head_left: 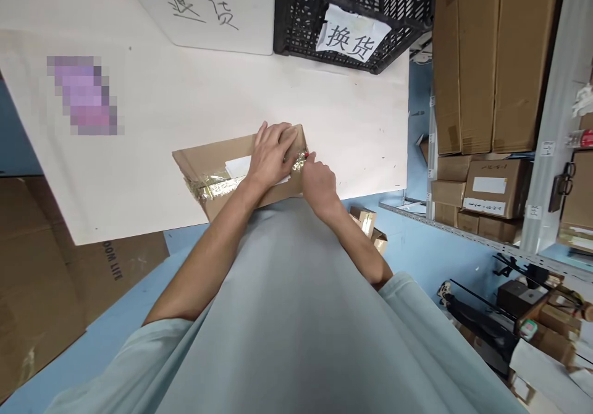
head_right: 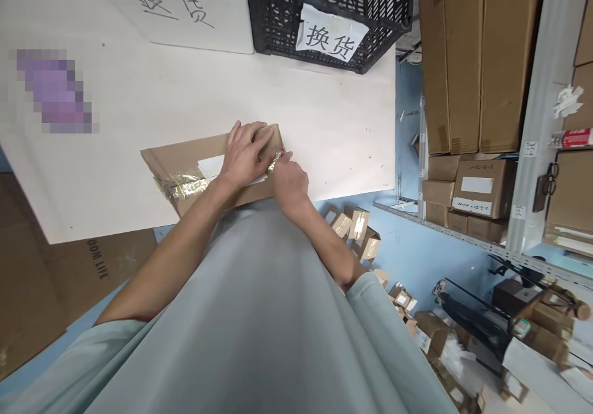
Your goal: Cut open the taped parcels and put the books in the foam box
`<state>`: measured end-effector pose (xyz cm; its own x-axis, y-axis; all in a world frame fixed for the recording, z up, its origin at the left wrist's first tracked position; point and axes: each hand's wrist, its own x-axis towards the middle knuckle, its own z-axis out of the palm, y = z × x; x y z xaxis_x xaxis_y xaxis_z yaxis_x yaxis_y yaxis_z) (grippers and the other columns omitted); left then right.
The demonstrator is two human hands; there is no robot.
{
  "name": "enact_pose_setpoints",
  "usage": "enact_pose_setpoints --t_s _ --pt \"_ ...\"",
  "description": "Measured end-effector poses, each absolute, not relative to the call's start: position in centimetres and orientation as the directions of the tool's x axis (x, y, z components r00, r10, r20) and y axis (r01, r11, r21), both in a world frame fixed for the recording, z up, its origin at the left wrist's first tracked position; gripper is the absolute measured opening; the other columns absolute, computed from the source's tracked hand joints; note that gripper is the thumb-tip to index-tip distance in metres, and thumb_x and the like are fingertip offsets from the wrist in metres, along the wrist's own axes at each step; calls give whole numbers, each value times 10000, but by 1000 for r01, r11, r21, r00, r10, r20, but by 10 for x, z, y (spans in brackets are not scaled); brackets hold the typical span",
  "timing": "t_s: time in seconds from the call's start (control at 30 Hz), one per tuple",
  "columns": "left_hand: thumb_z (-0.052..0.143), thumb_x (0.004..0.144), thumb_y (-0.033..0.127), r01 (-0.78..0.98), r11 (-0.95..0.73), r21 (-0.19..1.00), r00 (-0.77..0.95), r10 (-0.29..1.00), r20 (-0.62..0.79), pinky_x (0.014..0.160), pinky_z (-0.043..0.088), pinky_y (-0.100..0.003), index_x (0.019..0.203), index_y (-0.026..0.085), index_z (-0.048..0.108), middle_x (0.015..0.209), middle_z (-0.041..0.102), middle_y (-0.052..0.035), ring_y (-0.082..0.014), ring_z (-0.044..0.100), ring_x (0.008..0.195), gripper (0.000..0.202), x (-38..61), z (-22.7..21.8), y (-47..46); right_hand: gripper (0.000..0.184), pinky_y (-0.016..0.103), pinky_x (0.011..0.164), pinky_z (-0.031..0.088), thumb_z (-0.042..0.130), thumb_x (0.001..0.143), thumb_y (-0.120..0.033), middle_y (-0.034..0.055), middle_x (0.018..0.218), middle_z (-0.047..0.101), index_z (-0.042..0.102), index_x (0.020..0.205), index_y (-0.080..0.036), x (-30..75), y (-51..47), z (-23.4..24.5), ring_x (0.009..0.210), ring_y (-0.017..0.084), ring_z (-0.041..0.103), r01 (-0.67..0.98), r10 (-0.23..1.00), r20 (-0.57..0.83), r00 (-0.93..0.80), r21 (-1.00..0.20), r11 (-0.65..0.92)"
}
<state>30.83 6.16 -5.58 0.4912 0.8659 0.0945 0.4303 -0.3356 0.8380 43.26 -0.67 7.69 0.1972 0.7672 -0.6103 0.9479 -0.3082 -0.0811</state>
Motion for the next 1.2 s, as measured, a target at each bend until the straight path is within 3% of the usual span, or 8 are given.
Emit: enact_pose_setpoints --t_s 0.17,0.27,0.47,0.7,0.83,0.93,1.1,1.2 --pt "686 1000 493 429 -348 833 494 863 106 1433 170 -779 1577 372 658 1587 669 -110 -399 548 1549 590 307 -56 61 627 450 1019 647 563 1142 -201 357 1283 789 466 1718 28 434 -18 88 1247 385 810 958 737 -641 215 -9 -288" --pt "667 1016 448 442 -377 814 506 854 121 1437 172 -770 1601 378 644 1605 659 -105 -388 548 1550 589 306 -58 61 595 423 1036 642 512 1136 -138 349 1294 791 477 1704 33 439 -20 85 1268 362 807 965 734 -644 214 24 -260" --pt "570 1099 440 541 -436 720 574 816 62 1464 134 -683 1666 224 577 1721 559 -166 -365 479 1632 607 304 -61 59 622 378 1065 629 434 1104 -47 312 1371 781 457 1725 -14 446 -23 73 1326 328 789 971 656 -727 203 65 -229" --pt "520 1153 449 554 -454 698 603 797 40 1459 145 -684 1705 265 537 1836 456 -143 -364 325 1765 582 292 -59 56 539 486 1000 617 377 1219 -284 236 1206 833 481 1730 -152 476 -49 98 1168 395 816 947 716 -648 259 23 -322" --pt "496 1176 445 636 -396 662 483 874 59 1450 187 -693 1652 251 584 1874 394 -148 -380 242 1798 521 251 -45 34 537 479 1018 601 350 1212 -269 223 1260 835 469 1721 -149 515 -40 54 1188 391 801 905 765 -543 345 -25 -425" --pt "538 1165 454 729 -270 629 295 953 67 1440 215 -711 1625 261 608 1869 393 -152 -405 240 1795 504 208 -33 9 565 463 1058 588 383 1196 -256 254 1371 794 441 1741 -120 536 -34 -3 1286 389 768 869 736 -555 388 -48 -493" --pt "654 1102 502 780 14 626 -1 1000 -21 1367 421 -640 1643 222 601 1770 483 -222 -418 465 1671 612 156 -25 -36 655 522 1102 583 409 1131 -223 321 1494 692 396 1765 -61 549 -37 -70 1325 423 738 824 687 -594 419 -69 -562" --pt "645 1082 522 742 207 638 -136 978 -159 1156 632 -549 1685 181 553 1615 634 -234 -369 735 1348 699 148 -27 -53 657 567 1158 563 468 1083 -212 351 1527 649 478 1710 -17 550 -38 -86 1377 448 699 827 731 -550 405 -121 -549"
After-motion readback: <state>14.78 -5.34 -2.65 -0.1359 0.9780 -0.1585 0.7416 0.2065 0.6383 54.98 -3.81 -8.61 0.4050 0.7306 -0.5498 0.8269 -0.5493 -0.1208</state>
